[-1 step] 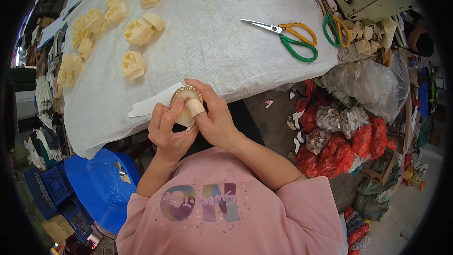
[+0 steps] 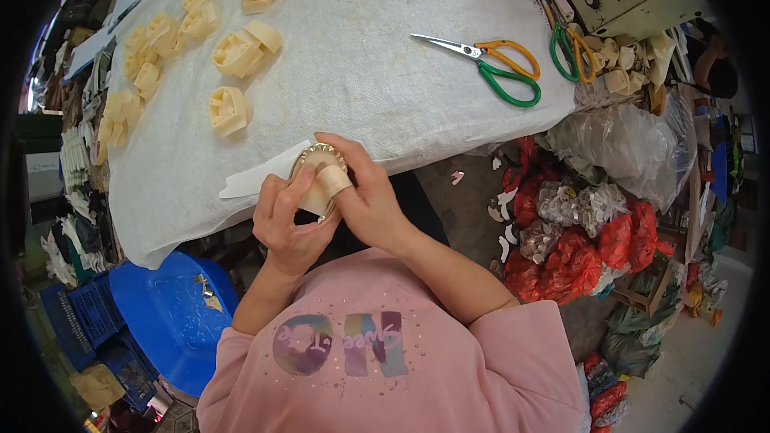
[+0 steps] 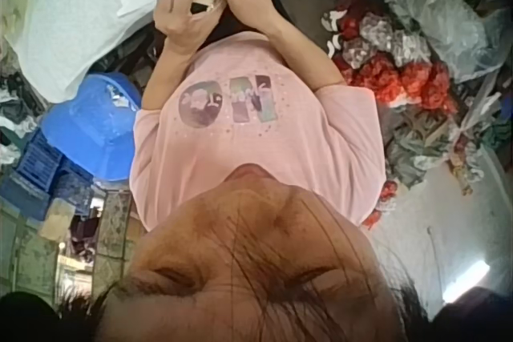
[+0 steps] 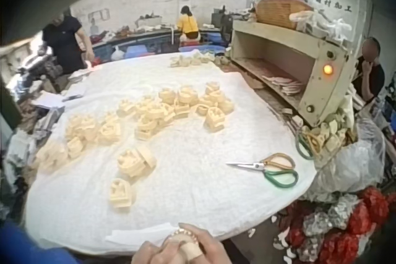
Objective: The recorder is assembling and trimming plastic shoe components using scissors.
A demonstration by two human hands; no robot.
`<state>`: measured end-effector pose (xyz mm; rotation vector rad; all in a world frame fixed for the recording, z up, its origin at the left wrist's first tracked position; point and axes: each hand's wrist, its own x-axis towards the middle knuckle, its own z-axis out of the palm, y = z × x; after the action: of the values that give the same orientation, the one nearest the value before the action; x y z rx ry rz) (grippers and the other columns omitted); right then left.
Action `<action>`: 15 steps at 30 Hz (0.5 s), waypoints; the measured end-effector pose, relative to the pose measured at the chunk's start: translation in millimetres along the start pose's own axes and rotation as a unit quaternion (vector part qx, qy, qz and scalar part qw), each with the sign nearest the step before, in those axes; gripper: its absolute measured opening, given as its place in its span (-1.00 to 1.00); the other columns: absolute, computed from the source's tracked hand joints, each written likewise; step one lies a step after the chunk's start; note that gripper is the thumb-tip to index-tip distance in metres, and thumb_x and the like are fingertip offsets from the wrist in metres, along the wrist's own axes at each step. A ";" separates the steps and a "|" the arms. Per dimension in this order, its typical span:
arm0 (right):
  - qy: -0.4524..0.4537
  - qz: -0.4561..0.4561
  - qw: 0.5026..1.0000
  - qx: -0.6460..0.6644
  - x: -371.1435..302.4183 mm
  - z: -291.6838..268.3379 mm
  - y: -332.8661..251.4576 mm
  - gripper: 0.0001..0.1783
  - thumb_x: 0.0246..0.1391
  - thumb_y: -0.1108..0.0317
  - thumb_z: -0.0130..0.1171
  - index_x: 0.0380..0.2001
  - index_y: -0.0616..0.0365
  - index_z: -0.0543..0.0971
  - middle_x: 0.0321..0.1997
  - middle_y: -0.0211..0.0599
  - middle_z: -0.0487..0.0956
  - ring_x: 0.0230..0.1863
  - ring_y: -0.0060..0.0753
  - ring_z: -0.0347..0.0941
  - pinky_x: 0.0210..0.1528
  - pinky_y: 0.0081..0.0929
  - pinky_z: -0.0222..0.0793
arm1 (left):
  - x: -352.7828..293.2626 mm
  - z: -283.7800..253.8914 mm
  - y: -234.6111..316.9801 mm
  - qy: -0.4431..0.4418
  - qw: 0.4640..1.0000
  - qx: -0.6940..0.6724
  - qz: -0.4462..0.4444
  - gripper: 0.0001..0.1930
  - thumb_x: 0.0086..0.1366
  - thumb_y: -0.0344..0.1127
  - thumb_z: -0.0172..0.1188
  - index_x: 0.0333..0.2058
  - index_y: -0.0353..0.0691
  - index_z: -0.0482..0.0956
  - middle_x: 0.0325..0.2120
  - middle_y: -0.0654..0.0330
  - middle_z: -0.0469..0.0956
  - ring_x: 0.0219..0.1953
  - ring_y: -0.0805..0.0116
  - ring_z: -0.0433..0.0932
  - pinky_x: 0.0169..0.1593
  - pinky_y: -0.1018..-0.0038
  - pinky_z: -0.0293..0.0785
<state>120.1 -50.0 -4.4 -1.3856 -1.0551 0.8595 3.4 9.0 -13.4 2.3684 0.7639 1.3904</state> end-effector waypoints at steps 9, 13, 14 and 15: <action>-0.158 -0.075 0.974 0.145 19.5 -38.1 10.7 -0.40 0.19 0.05 0.05 0.19 0.14 0.27 0.09 -0.27 0.31 0.07 -0.46 0.26 0.13 -0.44 0.18 | 14.4 -13.4 5.8 -0.131 0.749 -0.501 -0.413 -0.39 0.00 -0.38 0.38 -0.07 -0.25 0.15 -0.40 0.17 0.50 -0.40 0.56 0.46 -0.35 0.61 0.41; -0.074 0.009 0.976 0.204 15.0 -39.8 14.7 -0.52 0.15 0.10 0.13 0.02 0.19 0.37 -0.10 -0.32 0.45 -0.07 -0.47 0.39 0.02 -0.49 0.30 | 7.1 -14.8 2.3 -0.232 0.742 -0.517 -0.358 -0.47 0.20 -0.05 0.22 -0.06 -0.30 0.25 -0.39 0.22 0.49 -0.36 0.54 0.44 -0.26 0.60 0.36; -0.036 0.025 0.972 0.230 17.6 -38.5 15.5 -0.57 0.15 0.10 0.13 -0.07 0.19 0.40 -0.20 -0.39 0.48 -0.15 -0.54 0.43 -0.09 -0.54 0.36 | 4.5 -15.7 -1.4 -0.235 0.824 -0.428 -0.289 -0.48 0.22 0.04 0.16 -0.09 -0.31 0.34 -0.37 0.20 0.47 -0.35 0.49 0.43 -0.27 0.56 0.35; -0.032 0.025 0.973 0.229 19.1 -39.2 15.6 -0.57 0.15 0.10 0.13 -0.07 0.19 0.40 -0.20 -0.39 0.48 -0.15 -0.54 0.43 -0.09 -0.54 0.36 | 4.4 -17.5 -3.9 -0.237 0.822 -0.430 -0.288 -0.48 0.22 0.04 0.16 -0.09 -0.31 0.34 -0.37 0.20 0.47 -0.35 0.49 0.43 -0.27 0.56 0.35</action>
<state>164.9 -44.6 -14.8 -1.0025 -0.8055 1.1116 -11.3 14.5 -3.7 1.4656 0.4793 0.6162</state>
